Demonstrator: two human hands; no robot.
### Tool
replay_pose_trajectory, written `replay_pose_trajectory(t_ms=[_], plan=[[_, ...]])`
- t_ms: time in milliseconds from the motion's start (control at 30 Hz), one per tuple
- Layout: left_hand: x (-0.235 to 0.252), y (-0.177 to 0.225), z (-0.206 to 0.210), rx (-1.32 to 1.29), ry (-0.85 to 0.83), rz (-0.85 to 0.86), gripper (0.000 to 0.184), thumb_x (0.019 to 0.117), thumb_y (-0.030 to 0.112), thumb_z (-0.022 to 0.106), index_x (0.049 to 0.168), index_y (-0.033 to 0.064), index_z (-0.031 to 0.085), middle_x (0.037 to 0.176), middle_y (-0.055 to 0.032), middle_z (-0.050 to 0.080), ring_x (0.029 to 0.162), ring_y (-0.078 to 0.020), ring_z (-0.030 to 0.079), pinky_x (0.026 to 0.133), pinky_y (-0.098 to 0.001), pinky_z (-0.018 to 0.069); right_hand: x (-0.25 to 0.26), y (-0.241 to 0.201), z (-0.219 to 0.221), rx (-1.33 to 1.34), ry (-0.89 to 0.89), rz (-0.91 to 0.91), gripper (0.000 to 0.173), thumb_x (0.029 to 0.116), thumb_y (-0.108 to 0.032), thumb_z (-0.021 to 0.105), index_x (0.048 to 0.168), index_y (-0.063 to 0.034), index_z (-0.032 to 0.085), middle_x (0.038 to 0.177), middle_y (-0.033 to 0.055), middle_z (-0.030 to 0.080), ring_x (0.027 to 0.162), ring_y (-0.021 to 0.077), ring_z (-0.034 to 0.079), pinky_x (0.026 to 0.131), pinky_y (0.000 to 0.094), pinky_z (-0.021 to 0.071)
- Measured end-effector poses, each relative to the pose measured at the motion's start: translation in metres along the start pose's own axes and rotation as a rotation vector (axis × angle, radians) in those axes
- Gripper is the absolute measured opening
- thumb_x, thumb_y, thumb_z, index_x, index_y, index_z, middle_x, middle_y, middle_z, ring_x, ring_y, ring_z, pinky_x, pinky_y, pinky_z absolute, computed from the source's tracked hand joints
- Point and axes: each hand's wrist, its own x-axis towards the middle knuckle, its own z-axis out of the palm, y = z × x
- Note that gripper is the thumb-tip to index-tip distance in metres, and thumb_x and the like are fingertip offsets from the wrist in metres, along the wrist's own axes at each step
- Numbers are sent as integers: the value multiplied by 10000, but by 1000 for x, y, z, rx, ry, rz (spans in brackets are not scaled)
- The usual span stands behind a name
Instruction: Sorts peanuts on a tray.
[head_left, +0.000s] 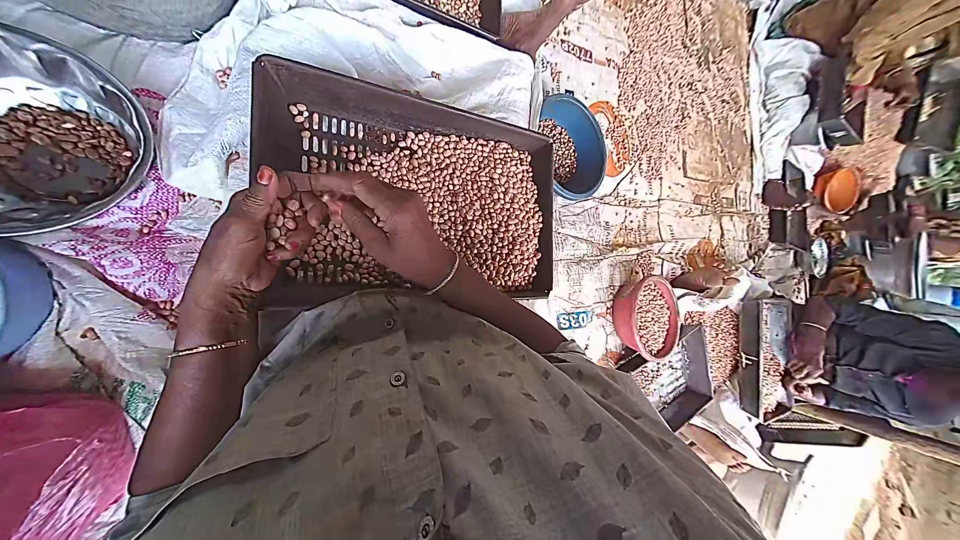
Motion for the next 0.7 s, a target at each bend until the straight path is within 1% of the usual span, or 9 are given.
replay_pose_trajectory(t_ms=[67, 167, 267, 333, 433, 500, 567, 633, 700], plan=[[-5, 0, 2, 4, 4, -57, 455, 1104, 480, 303, 1141, 199, 659, 793, 100, 599, 471, 46, 401, 410, -88, 313, 3, 0, 1, 96, 4, -6, 328, 947, 88, 572, 1260, 175, 618, 1053, 244, 720, 903, 242, 728, 847, 365, 614], [-8, 2, -1, -8, -30, -41, 355, 1094, 390, 403, 1106, 174, 684, 747, 95, 568, 447, 40, 396, 393, -87, 329, -3, 21, -10, 96, 34, 131, 297, 970, 73, 551, 1243, 166, 619, 1080, 260, 710, 937, 260, 732, 872, 375, 613], [-9, 4, -2, -52, 12, 23, 268, 1091, 251, 432, 1021, 178, 681, 663, 116, 522, 438, 45, 384, 391, -92, 326, -19, 37, -35, 35, -31, 310, 235, 998, 25, 548, 1187, 103, 664, 1029, 202, 728, 877, 231, 738, 812, 377, 626], [-8, 5, 0, -87, 38, 55, 268, 1093, 221, 417, 1005, 180, 667, 613, 127, 459, 423, 44, 350, 385, -95, 306, -30, 48, -61, -42, -51, 396, 224, 1015, -18, 559, 1180, 73, 679, 987, 172, 734, 828, 214, 728, 776, 375, 617], [-7, 4, -4, -131, 50, 83, 259, 1098, 236, 416, 999, 182, 650, 615, 129, 441, 417, 41, 336, 377, -96, 293, -47, 62, -108, -186, 111, 478, 219, 1026, -68, 572, 1174, 49, 684, 977, 152, 738, 828, 194, 735, 769, 369, 629], [-8, 2, -7, -198, 63, 113, 258, 1100, 231, 411, 1005, 175, 644, 643, 124, 462, 424, 42, 347, 378, -91, 298, -58, 69, -142, -337, 321, 473, 221, 1024, -80, 572, 1164, 42, 692, 1036, 158, 733, 887, 188, 734, 808, 362, 625], [-9, -2, -12, -310, 66, 136, 274, 1109, 231, 370, 1022, 170, 622, 685, 111, 484, 439, 45, 371, 389, -84, 314, -69, 80, -175, -481, 540, 460, 235, 1022, -83, 570, 1174, 54, 685, 1114, 189, 717, 976, 207, 714, 875, 344, 588], [-8, 1, -10, -478, 75, 138, 313, 1114, 225, 330, 1005, 153, 615, 713, 96, 521, 450, 47, 409, 392, -76, 347, -82, 90, -198, -553, 673, 542, 297, 1016, -102, 573, 1246, 70, 647, 1225, 233, 680, 1107, 261, 687, 973, 364, 556], [-8, 5, -1, -638, 139, 136, 386, 1122, 238, 256, 971, 133, 595, 721, 77, 530, 461, 37, 430, 403, -80, 360, -94, 95, -205, -553, 681, 692, 390, 1017, -137, 579, 1347, 69, 588, 1336, 256, 630, 1216, 306, 640, 1050, 416, 501]])
